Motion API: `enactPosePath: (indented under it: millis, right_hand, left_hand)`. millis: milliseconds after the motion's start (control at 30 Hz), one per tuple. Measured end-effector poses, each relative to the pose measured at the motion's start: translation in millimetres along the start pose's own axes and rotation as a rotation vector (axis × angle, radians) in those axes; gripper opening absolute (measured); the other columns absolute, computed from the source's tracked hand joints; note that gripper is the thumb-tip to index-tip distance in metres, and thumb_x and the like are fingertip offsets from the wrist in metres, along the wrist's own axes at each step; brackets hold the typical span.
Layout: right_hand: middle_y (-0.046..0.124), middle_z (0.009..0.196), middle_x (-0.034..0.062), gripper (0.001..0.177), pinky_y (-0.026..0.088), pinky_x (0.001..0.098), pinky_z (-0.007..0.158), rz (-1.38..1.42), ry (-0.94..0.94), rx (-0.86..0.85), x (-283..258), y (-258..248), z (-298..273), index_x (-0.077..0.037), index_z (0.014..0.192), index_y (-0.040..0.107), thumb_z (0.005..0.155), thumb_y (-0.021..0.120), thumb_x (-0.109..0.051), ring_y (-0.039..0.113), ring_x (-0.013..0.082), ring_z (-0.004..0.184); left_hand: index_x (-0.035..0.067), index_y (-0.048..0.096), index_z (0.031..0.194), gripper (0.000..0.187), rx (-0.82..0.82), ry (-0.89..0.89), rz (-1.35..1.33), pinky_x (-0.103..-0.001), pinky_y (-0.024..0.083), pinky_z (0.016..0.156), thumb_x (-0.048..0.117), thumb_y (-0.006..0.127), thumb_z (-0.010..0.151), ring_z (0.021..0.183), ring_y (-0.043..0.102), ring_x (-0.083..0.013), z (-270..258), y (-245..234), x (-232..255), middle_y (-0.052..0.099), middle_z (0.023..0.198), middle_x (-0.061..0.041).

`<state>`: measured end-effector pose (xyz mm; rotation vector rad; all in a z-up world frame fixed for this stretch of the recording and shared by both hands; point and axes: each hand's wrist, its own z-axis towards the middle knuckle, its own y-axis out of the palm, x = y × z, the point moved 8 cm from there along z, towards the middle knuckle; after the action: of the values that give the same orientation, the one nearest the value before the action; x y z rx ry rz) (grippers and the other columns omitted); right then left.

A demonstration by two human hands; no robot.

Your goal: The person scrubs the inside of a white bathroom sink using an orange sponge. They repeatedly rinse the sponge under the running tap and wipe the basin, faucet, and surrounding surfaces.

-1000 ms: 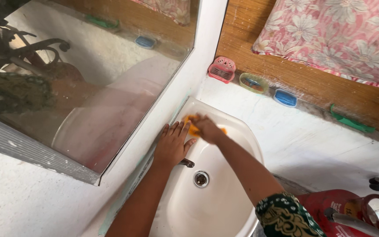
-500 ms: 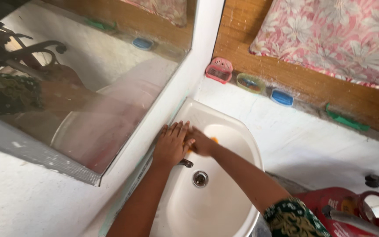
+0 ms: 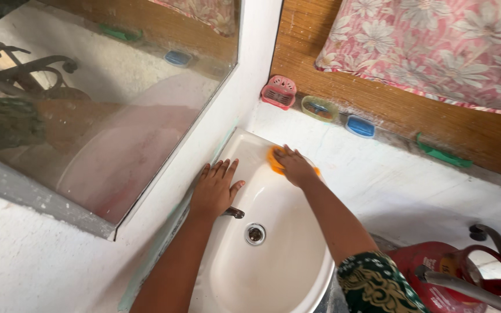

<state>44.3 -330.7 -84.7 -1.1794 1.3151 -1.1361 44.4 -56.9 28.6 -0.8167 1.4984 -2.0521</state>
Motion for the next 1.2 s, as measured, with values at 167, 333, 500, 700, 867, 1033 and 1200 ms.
enactPosePath:
  millis: [167,333,500,700,867,1033,1200]
  right_hand:
    - [0.029,0.167,-0.0033,0.066,0.023,0.0410,0.126,-0.083,0.109,0.006,56.3,7.9,-77.7,-0.018,0.159,0.034,0.097,0.053,-0.013,0.021,0.0220,0.156]
    - [0.026,0.167,-0.0062,0.062,0.020,0.0379,0.126,0.078,0.216,-0.002,72.0,23.1,-152.0,-0.020,0.158,0.034,0.099,0.054,-0.020,0.017,0.0222,0.156]
    - [0.028,0.167,-0.0099,0.061,0.018,0.0342,0.128,0.264,0.290,0.034,50.1,24.2,-212.5,-0.022,0.155,0.040,0.097,0.057,-0.020,0.011,0.0181,0.159]
    - [0.027,0.167,-0.0110,0.056,0.009,0.0397,0.130,0.087,0.350,-0.018,14.3,17.3,-231.4,-0.026,0.154,0.042,0.099,0.056,-0.022,0.007,0.0167,0.158]
    - [0.030,0.165,-0.0121,0.057,0.006,0.0414,0.130,0.027,0.360,-0.047,2.8,21.0,-237.0,-0.029,0.153,0.044,0.098,0.056,-0.022,0.009,0.0164,0.158]
    - [0.034,0.163,-0.0095,0.057,0.007,0.0433,0.129,0.008,0.345,-0.025,-5.6,20.3,-240.2,-0.027,0.150,0.048,0.096,0.059,-0.018,0.012,0.0180,0.156]
    - [0.047,0.156,-0.0063,0.055,0.014,0.0437,0.129,0.062,0.291,0.162,-25.4,8.7,-259.7,-0.022,0.143,0.057,0.089,0.067,-0.016,0.024,0.0193,0.155]
  left_hand:
    - [0.018,0.037,0.156,0.069,-0.005,0.006,0.022,-0.047,0.026,0.121,0.060,0.036,0.102,0.142,0.043,-0.0267,1.5,1.6,-1.4,0.049,0.152,-0.010]
    - [0.018,0.037,0.156,0.069,-0.012,0.008,0.053,-0.048,0.027,0.121,0.061,0.034,0.102,0.143,0.042,-0.0258,1.3,4.5,-0.7,0.049,0.153,-0.009]
    - [0.019,0.036,0.156,0.070,-0.010,0.008,0.050,-0.048,0.027,0.121,0.063,0.032,0.101,0.143,0.042,-0.0262,2.8,8.9,-2.6,0.049,0.153,-0.009]
    - [0.017,0.036,0.158,0.072,0.020,0.028,0.075,-0.050,0.029,0.120,0.063,0.032,0.103,0.143,0.043,-0.0270,3.1,12.3,-1.6,0.050,0.153,-0.010]
    - [0.017,0.037,0.158,0.073,0.036,0.041,0.088,-0.050,0.030,0.120,0.064,0.033,0.103,0.143,0.045,-0.0277,1.5,9.8,-0.8,0.051,0.153,-0.011]
    - [0.017,0.037,0.157,0.072,0.032,0.024,0.067,-0.051,0.030,0.119,0.064,0.033,0.102,0.142,0.045,-0.0277,4.0,9.8,-1.6,0.051,0.152,-0.011]
    - [0.017,0.037,0.158,0.072,0.015,0.030,0.079,-0.051,0.030,0.120,0.064,0.033,0.103,0.143,0.045,-0.0274,0.8,12.4,-1.7,0.051,0.152,-0.011]
